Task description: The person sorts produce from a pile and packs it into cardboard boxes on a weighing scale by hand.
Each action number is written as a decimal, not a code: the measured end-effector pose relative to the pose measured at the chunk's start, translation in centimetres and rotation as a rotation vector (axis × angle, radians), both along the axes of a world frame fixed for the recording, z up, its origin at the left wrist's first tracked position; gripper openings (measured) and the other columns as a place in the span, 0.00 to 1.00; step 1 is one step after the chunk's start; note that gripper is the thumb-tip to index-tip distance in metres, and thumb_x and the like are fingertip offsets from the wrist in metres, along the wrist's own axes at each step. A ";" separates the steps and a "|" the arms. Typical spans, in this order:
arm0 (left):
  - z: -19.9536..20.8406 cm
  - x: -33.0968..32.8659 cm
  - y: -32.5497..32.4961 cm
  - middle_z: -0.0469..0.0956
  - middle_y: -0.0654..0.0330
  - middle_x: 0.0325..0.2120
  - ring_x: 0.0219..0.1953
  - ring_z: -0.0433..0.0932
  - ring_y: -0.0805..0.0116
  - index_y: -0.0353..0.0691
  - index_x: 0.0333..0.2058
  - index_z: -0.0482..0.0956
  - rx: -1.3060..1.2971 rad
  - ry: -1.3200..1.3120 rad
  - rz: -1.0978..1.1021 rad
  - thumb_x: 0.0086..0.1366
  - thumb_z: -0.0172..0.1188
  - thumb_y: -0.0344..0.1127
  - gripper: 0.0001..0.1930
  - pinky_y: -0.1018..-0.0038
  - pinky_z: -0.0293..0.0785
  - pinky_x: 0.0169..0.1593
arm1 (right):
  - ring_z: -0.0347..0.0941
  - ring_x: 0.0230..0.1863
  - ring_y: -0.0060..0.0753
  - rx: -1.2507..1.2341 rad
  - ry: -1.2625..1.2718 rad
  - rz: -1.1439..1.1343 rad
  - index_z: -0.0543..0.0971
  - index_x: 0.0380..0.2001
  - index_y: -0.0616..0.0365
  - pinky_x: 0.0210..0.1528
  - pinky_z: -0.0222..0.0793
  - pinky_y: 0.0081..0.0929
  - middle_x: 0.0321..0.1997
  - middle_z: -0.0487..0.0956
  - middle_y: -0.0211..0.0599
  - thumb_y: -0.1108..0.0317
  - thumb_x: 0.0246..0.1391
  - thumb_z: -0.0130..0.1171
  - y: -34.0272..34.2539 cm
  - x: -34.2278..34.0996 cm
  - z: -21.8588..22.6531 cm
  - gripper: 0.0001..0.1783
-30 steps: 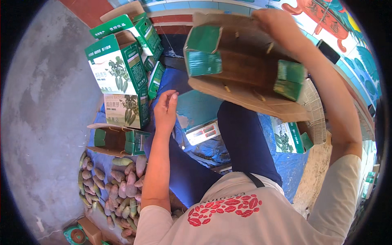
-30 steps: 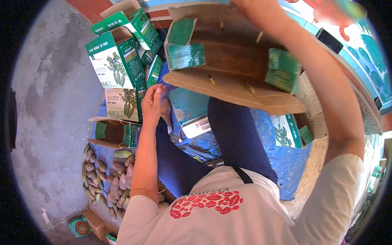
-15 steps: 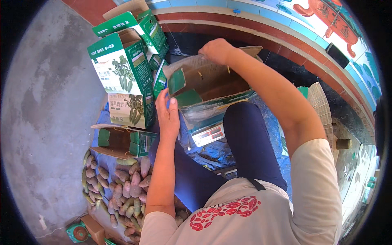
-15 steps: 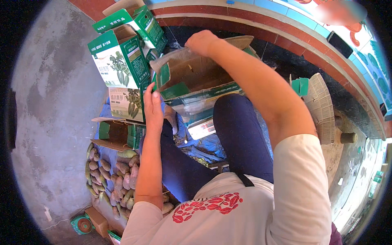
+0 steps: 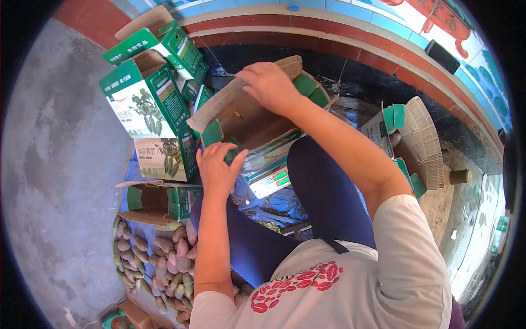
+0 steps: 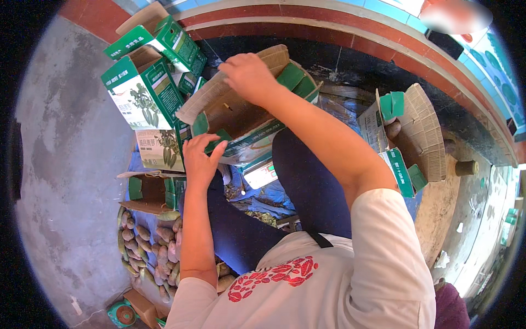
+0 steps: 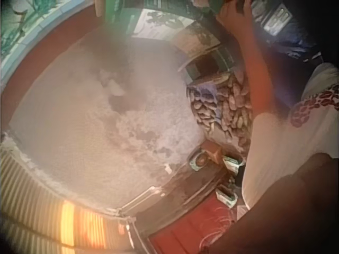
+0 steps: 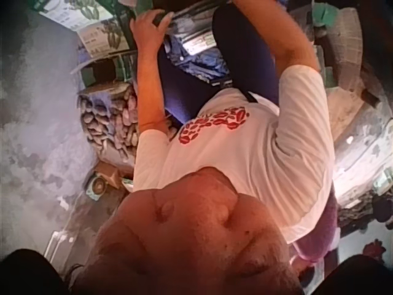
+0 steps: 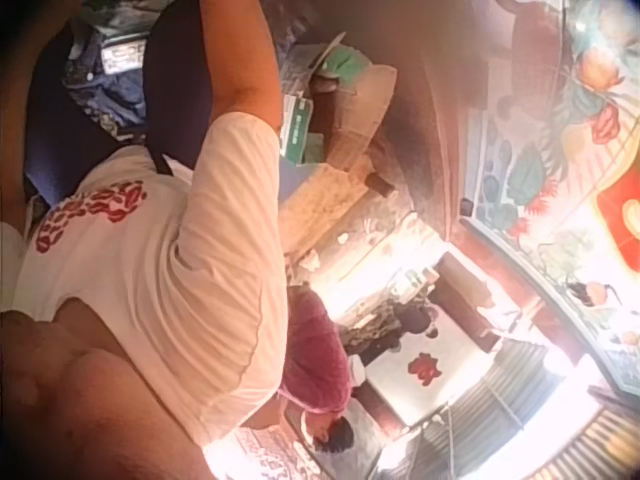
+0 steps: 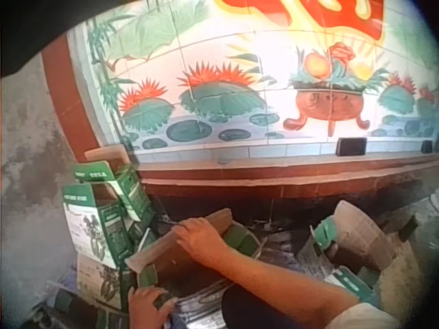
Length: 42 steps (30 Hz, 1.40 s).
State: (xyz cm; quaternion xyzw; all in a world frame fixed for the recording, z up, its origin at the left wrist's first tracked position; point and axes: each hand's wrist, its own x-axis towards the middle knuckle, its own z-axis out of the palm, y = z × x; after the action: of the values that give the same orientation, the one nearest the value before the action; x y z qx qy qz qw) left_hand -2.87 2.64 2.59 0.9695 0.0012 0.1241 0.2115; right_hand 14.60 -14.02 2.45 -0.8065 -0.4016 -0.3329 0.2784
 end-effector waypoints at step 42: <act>1.1 1.9 -3.7 0.76 0.64 0.29 0.37 0.74 0.65 0.44 0.29 0.77 0.283 -0.055 -0.097 0.39 0.70 0.32 0.15 0.54 0.51 0.61 | 0.69 0.48 0.37 -1.185 0.689 -0.877 0.78 0.38 0.50 0.57 0.49 0.43 0.39 0.77 0.37 0.64 0.51 0.48 -28.0 -0.4 -26.4 0.13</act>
State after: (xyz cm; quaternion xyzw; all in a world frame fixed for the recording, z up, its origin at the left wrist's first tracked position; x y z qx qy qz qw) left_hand -1.00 -1.05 3.69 0.9848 -0.0691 0.1390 0.0784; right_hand 14.20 -42.02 -23.98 -0.9610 -0.0505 0.1230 -0.2426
